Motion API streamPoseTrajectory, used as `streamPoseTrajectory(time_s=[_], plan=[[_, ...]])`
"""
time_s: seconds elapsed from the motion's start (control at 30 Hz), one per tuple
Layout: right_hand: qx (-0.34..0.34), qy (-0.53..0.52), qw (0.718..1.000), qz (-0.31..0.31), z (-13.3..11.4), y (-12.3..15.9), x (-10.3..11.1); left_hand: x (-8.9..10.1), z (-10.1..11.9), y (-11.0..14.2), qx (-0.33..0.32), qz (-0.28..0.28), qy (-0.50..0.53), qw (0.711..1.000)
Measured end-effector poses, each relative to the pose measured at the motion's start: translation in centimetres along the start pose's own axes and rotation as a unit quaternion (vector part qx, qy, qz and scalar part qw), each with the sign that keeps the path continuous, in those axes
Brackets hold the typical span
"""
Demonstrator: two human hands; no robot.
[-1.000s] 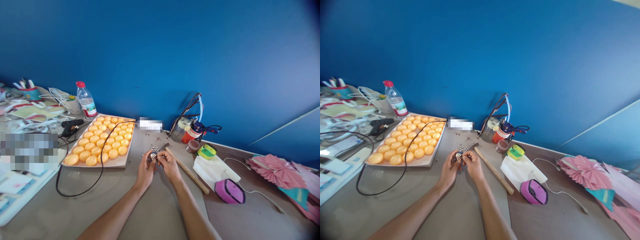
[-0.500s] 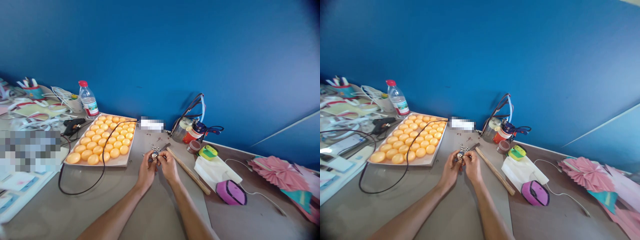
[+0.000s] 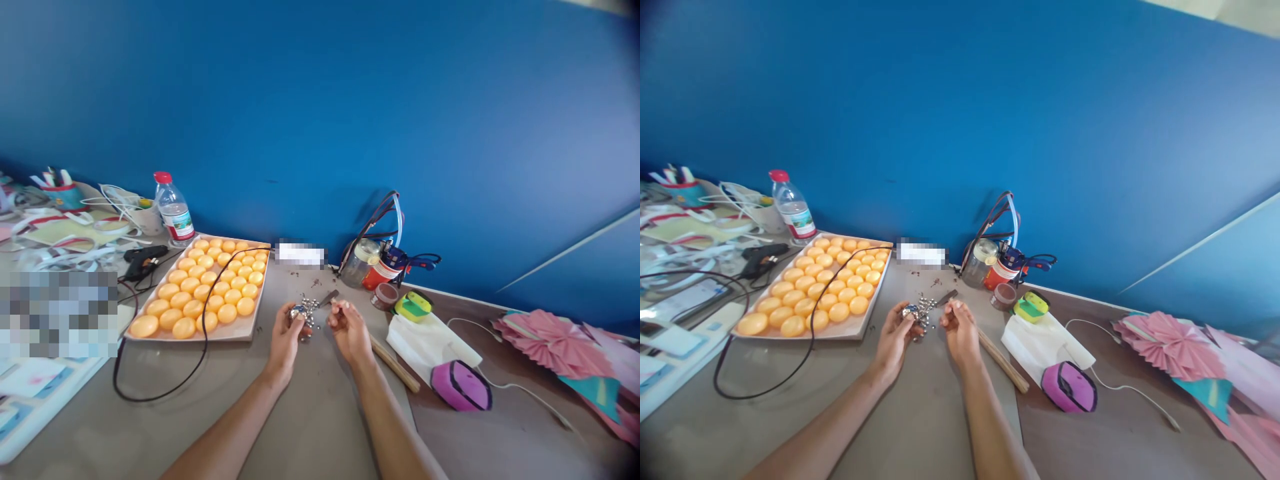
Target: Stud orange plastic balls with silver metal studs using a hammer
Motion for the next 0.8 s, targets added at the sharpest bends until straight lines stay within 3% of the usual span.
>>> streamPoseTrajectory(time_s=[0.07,0.1,0.17,0.23,0.33,0.4,0.47,0.57,0.7,0.8], plan=[[0.017,0.155,0.987,0.048,-0.8,0.0,1.6,0.2,0.0,0.0,0.002,0.006,0.024,1.0],[0.025,0.262,0.962,0.07,-1.4,0.1,2.2,0.2,0.1,-0.1,0.001,0.003,0.035,0.999],[0.044,0.462,0.88,0.099,-2.4,0.2,2.7,0.1,0.3,-0.1,-0.003,-0.012,0.058,0.998],[0.03,0.598,0.794,0.102,-2.7,0.3,2.7,0.0,0.4,-0.2,-0.004,-0.027,0.09,0.996],[-0.053,0.718,0.686,0.105,-2.3,0.4,2.9,0.1,0.6,-0.4,0.0,-0.03,0.15,0.988],[-0.099,0.76,0.636,0.094,-2.0,0.5,2.7,0.3,0.7,-0.4,0.011,-0.022,0.197,0.98],[-0.125,0.781,0.608,0.074,-1.8,0.5,2.4,0.4,0.7,-0.4,0.023,-0.015,0.24,0.97],[-0.147,0.794,0.587,0.058,-1.7,0.5,2.4,0.5,0.7,-0.4,0.031,-0.015,0.27,0.962],[-0.147,0.806,0.572,0.045,-1.6,0.3,2.4,0.4,0.7,-0.4,0.031,-0.014,0.271,0.962],[-0.135,0.803,0.58,0.037,-1.5,0.3,2.1,0.4,0.7,-0.2,0.031,0.002,0.267,0.963]])
Point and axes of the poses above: each hand's wrist, its own y-axis away from the middle knuckle, its own x-axis out of the back of the hand, z = x × y, the point moved 7 cm from there along -y, towards the middle knuckle, and after that the axes turned 15 degrees about -z, right-handed, at the moved point
